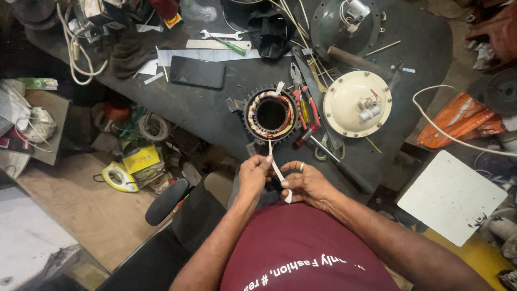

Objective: The person works on a cylindrical electrical component, likely a motor stator, by hand. They repeatedly insert and adjust white insulating strips into the winding slots, using pliers to tuck and secure the material. The person also handles a separate circular component with wires and uses a screwdriver briefly.

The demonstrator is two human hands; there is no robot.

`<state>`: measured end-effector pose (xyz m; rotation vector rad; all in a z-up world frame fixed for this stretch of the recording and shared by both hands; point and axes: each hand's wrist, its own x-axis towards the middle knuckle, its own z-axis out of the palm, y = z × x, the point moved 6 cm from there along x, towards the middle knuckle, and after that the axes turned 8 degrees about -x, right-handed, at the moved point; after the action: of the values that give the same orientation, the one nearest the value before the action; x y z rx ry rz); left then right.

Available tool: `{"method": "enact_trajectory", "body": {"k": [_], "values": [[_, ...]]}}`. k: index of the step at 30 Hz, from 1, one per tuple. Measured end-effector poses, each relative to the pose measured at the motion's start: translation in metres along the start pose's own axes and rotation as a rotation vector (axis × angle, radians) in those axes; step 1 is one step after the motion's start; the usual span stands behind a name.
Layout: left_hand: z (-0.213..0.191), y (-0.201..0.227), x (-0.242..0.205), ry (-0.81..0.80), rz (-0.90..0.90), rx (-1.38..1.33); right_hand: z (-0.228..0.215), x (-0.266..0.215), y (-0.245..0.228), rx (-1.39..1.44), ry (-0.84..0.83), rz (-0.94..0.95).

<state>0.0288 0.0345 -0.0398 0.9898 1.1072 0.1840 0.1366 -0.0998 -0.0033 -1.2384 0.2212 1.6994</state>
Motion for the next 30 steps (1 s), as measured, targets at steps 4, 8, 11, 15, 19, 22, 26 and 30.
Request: {"method": "enact_trajectory", "body": {"k": [4, 8, 11, 15, 19, 22, 26, 30], "values": [[0.003, 0.027, -0.015, 0.126, 0.042, 0.195, 0.009, -0.007, -0.015, -0.288, 0.004, -0.172], [0.012, 0.038, -0.021, 0.052, 0.027, -0.007, 0.021, -0.014, -0.035, -0.497, -0.105, -0.338], [0.015, 0.034, -0.026, -0.033, -0.148, -0.241, 0.016, -0.019, -0.059, -0.704, 0.069, -0.485], [0.015, 0.035, -0.022, -0.123, -0.296, -0.342, 0.038, -0.038, -0.101, -1.439, 0.473, -1.285], [0.023, 0.034, -0.018, -0.183, -0.327, -0.356, 0.050, -0.014, -0.106, -1.549, 0.433, -1.456], [0.023, 0.036, -0.011, -0.181, -0.333, -0.348, 0.048, -0.003, -0.111, -1.562, 0.452, -1.420], [0.026, 0.038, -0.008, -0.223, -0.330, -0.369, 0.046, -0.005, -0.108, -1.489, 0.413, -1.466], [0.023, 0.039, -0.009, -0.223, -0.345, -0.340, 0.044, 0.001, -0.108, -1.476, 0.417, -1.308]]}}
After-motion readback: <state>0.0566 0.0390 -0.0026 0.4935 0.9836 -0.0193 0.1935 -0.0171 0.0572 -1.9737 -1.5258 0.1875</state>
